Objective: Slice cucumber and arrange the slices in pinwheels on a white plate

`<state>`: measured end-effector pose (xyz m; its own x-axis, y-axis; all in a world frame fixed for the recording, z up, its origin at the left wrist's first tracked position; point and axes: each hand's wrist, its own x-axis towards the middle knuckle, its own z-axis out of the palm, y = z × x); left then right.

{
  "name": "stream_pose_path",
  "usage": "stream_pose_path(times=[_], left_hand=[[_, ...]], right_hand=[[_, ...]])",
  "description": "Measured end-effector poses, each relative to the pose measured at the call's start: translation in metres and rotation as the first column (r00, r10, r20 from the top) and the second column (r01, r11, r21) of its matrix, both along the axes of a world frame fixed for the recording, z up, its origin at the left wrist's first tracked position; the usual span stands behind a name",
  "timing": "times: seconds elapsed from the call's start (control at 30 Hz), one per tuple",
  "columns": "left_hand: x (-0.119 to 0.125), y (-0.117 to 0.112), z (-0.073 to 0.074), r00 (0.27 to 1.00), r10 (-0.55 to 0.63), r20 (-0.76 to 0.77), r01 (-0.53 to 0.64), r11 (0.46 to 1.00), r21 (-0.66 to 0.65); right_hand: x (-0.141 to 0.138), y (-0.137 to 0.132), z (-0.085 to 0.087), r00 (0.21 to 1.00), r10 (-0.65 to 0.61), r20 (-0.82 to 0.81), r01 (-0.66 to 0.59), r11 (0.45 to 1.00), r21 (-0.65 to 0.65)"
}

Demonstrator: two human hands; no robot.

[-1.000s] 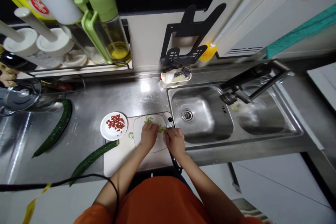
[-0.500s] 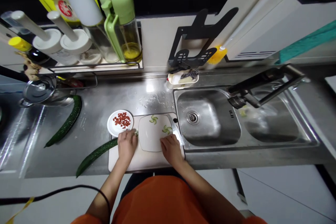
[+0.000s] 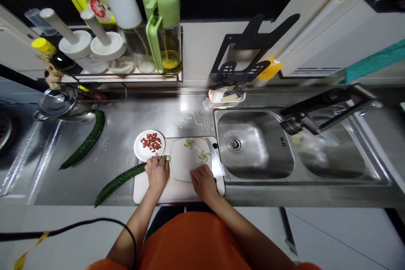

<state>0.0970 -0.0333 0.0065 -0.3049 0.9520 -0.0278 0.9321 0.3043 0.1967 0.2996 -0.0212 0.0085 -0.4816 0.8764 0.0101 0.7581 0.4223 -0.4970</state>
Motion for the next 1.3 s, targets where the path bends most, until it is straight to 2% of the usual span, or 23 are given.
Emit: stream_pose_path(times=[0.6, 0.73, 0.83, 0.93, 1.07, 1.2, 1.3], left_hand=[[-0.001, 0.001, 0.0, 0.999, -0.04, 0.017, 0.039, 0.998, 0.049], [-0.007, -0.002, 0.003, 0.997, -0.04, 0.071, 0.034, 0.996, 0.088], [-0.013, -0.003, 0.008, 0.984, -0.009, 0.177, -0.012, 0.993, 0.117], [-0.017, -0.001, 0.012, 0.923, -0.059, 0.382, 0.004, 0.99, 0.142], [-0.01, 0.006, 0.013, 0.759, -0.108, 0.643, 0.038, 0.992, 0.122], [0.005, 0.011, 0.011, 0.612, -0.066, 0.788, 0.041, 0.998, 0.051], [0.015, 0.013, 0.013, 0.559, -0.021, 0.829, 0.048, 0.999, -0.007]], right_hand=[[-0.002, -0.004, -0.002, 1.0, 0.004, 0.017, -0.004, 1.0, 0.017], [-0.005, -0.003, -0.002, 1.0, -0.001, 0.002, 0.001, 1.0, 0.001], [-0.008, 0.001, 0.0, 0.999, -0.015, -0.031, 0.014, 1.0, -0.024], [-0.014, 0.007, 0.002, 0.994, -0.035, -0.108, 0.029, 0.998, -0.055], [-0.02, 0.016, 0.005, 0.954, -0.127, -0.273, 0.088, 0.985, -0.15], [-0.023, 0.025, 0.011, 0.876, -0.322, -0.359, 0.2, 0.92, -0.337], [-0.021, 0.03, 0.016, 0.852, -0.388, -0.35, 0.201, 0.862, -0.465]])
